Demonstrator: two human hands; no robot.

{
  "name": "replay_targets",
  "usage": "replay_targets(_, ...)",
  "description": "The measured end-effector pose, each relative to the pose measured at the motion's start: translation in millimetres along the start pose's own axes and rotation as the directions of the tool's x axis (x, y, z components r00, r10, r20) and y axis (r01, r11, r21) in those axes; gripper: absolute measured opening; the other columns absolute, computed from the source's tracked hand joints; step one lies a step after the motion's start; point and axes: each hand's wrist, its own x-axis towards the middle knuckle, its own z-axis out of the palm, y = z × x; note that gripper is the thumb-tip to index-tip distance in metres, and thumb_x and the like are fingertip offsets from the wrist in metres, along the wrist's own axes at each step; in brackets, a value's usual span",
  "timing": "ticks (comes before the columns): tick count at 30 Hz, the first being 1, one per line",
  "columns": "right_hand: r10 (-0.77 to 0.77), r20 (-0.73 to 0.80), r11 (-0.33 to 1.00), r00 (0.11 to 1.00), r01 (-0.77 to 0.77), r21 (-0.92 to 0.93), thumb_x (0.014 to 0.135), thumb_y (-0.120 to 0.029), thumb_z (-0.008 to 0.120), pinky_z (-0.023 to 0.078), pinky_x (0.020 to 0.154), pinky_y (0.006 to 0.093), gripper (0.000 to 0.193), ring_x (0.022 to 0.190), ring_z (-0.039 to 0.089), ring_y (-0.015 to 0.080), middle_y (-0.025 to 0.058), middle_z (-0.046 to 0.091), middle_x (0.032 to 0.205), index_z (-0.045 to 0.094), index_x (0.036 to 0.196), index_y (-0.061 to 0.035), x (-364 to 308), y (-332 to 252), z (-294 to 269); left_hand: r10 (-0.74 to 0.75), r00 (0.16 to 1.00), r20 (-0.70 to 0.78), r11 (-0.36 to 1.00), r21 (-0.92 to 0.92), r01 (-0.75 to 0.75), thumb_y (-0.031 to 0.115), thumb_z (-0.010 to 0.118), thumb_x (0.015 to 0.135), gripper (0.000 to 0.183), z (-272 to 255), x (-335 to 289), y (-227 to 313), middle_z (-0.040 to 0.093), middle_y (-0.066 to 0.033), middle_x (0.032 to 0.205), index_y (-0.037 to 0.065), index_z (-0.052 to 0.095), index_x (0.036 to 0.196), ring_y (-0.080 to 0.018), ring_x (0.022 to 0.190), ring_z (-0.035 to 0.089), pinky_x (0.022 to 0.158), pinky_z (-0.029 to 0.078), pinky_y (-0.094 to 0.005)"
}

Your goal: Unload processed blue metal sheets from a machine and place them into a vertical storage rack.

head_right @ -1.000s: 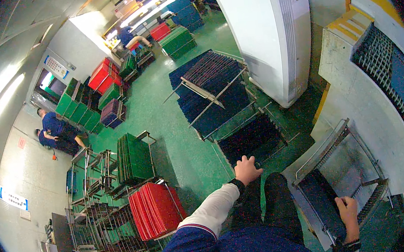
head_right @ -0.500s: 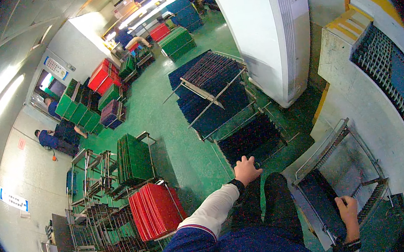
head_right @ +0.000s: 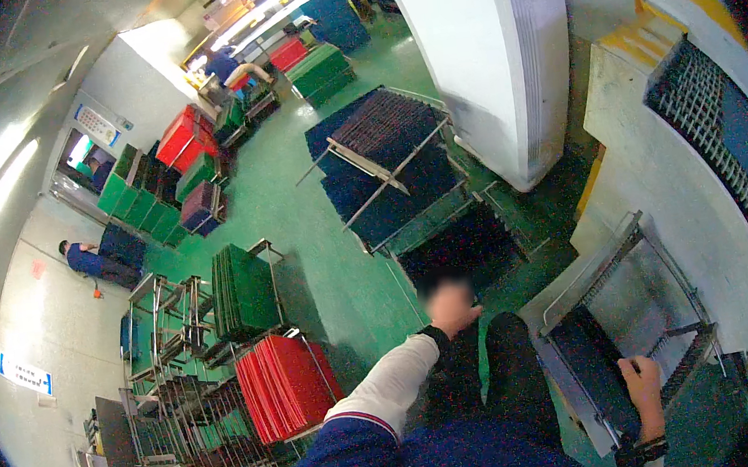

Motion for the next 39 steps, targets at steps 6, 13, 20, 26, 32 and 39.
replay_targets(6,0.049,0.107,0.997,0.993,-0.042,-0.061,0.09,-0.024,0.069,0.047,0.066,0.0376,0.031,0.068,0.064,0.0237,0.0178,0.066,0.074,0.067,0.088,0.0072,5.3,-19.2,-8.6,-0.006,0.999,0.045,1.0,0.011,0.005,0.052,0.077,0.073,0.066,5.9,1.4,-3.7,0.056,-0.0194,0.119,0.009,0.062,0.121,-0.0427,0.106,0.06,0.082,0.055,-0.0527)
replay_targets(13,0.069,0.085,0.997,0.994,-0.07,0.013,0.088,-0.023,0.071,0.049,0.069,0.0331,0.03,0.074,0.064,0.0189,0.0143,0.07,0.079,0.07,0.094,0.0064,2.2,-26.0,-10.7,-0.008,0.999,0.05,1.0,0.01,0.008,0.05,0.078,0.074,0.064,2.6,1.5,1.7,0.057,-0.0183,0.118,0.009,0.062,0.12,-0.042,0.106,0.06,0.083,0.055,-0.0525)
replay_targets(20,0.089,0.129,0.996,0.988,-0.089,-0.01,0.089,-0.022,0.07,0.049,0.072,0.0335,0.029,0.076,0.066,0.0199,0.0142,0.071,0.082,0.07,0.096,0.0061,5.6,-20.5,-10.8,-0.002,0.999,0.053,1.0,0.007,0.002,0.051,0.079,0.073,0.066,3.5,3.2,-1.4,0.057,-0.0187,0.118,0.009,0.062,0.121,-0.0421,0.107,0.06,0.084,0.055,-0.0523)
replay_targets(26,0.094,0.151,0.995,0.984,-0.095,-0.001,0.09,-0.021,0.068,0.049,0.071,0.0344,0.027,0.076,0.066,0.0208,0.015,0.07,0.082,0.069,0.095,0.0057,5.5,-7.2,-9.8,-0.002,0.998,0.055,1.0,-0.002,0.002,0.053,0.079,0.073,0.067,4.8,4.4,-1.9,0.057,-0.0185,0.118,0.01,0.063,0.122,-0.0423,0.106,0.06,0.084,0.055,-0.0524)
replay_targets(32,0.073,0.173,0.997,0.982,-0.078,0.018,0.089,-0.02,0.067,0.048,0.07,0.0358,0.025,0.075,0.065,0.0239,0.016,0.069,0.081,0.069,0.094,0.0049,8.0,-10.9,-9.8,-0.008,0.998,0.063,1.0,0.006,0.008,0.052,0.079,0.073,0.066,4.4,4.6,-3.2,0.057,-0.0189,0.118,0.01,0.063,0.122,-0.0425,0.106,0.06,0.084,0.055,-0.0524)
replay_targets(39,0.089,0.17,0.995,0.981,-0.08,-0.059,0.086,-0.018,0.07,0.049,0.079,0.0375,0.025,0.087,0.065,0.0272,0.016,0.069,0.091,0.069,0.101,0.0022,6.9,17.6,-9.5,-0.008,0.998,0.06,1.0,-0.01,0.008,0.049,0.08,0.072,0.064,2.0,3.6,-1.3,0.057,-0.0186,0.117,0.01,0.064,0.12,-0.0424,0.106,0.06,0.083,0.055,-0.0525)
